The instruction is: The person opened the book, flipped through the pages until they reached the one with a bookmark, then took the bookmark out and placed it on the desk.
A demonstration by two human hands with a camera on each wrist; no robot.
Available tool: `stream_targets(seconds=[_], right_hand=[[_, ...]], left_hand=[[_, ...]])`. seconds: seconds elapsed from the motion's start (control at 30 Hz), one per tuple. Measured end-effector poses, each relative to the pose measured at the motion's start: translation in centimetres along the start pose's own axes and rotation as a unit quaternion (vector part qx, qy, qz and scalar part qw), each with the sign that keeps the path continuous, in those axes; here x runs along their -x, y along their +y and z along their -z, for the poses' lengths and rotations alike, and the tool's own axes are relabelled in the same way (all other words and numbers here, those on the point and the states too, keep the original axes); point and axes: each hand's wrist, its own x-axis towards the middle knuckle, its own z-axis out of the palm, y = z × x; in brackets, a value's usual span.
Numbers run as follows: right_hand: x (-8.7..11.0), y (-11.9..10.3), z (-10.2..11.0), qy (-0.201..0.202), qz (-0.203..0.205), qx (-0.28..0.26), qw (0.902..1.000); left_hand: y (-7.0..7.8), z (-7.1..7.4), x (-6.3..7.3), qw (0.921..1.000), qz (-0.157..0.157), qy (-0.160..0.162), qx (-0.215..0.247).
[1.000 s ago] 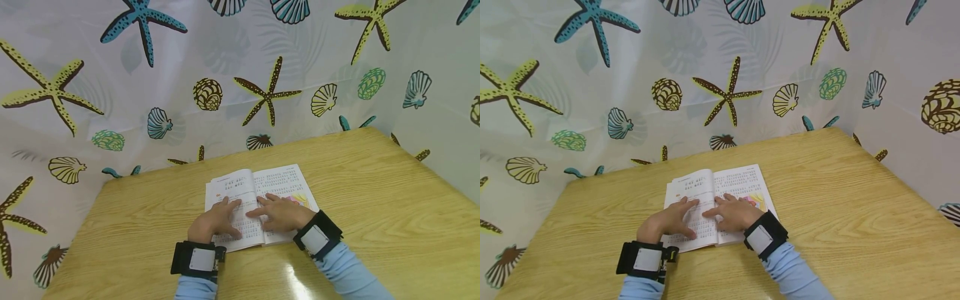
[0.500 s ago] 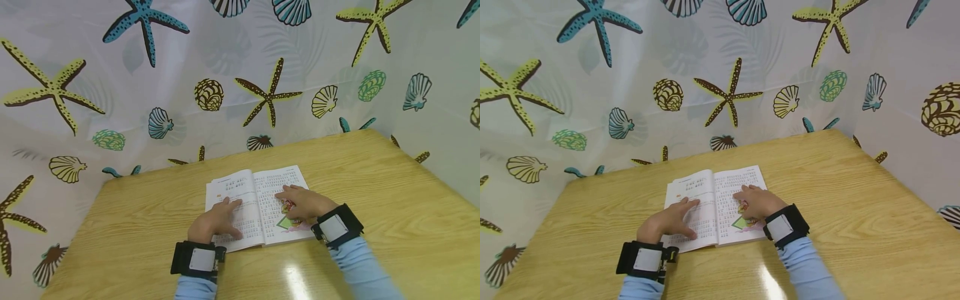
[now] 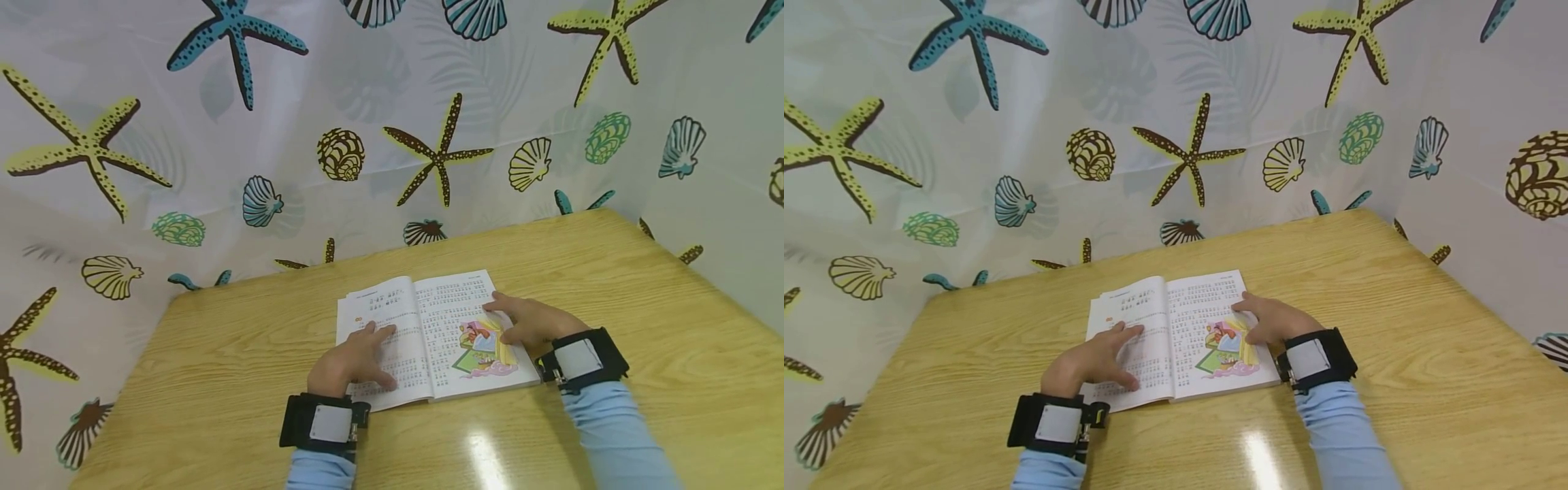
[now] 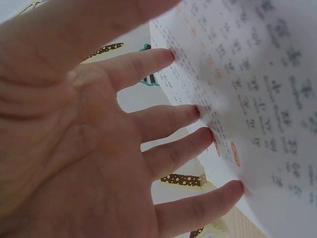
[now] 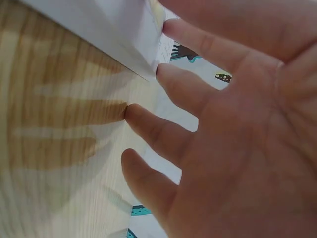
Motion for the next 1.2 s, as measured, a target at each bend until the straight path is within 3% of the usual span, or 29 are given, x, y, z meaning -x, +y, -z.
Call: stream_targets(seconds=[0.2,0.43,0.67,0.83,1.2], right_hand=[[-0.1,0.1,0.0,0.008,0.003,0.011,0.9999],[0.1,0.1,0.4,0.018,-0.047,0.060,0.9969],[0.0,-0.1,0.3,0.015,-0.029,0.069,0.9971],[0.1,-0.8,0.4,0.019,-0.038,0.081,0.9959],[0.3,-2.1,0.8,-0.009,-0.071,0.083,0.9939]], left_hand=[[-0.1,0.0,-0.1,1.0000,-0.003,0.002,0.000],[0.0,0.1,0.0,1.0000,-0.004,-0.001,-0.001],[0.0,0.1,0.1,1.0000,0.001,-0.002,0.000],[-0.1,0.1,0.1,1.0000,-0.002,0.000,-0.005],[0.0,0.1,-0.1,0.9999,-0.004,-0.001,-0.013]])
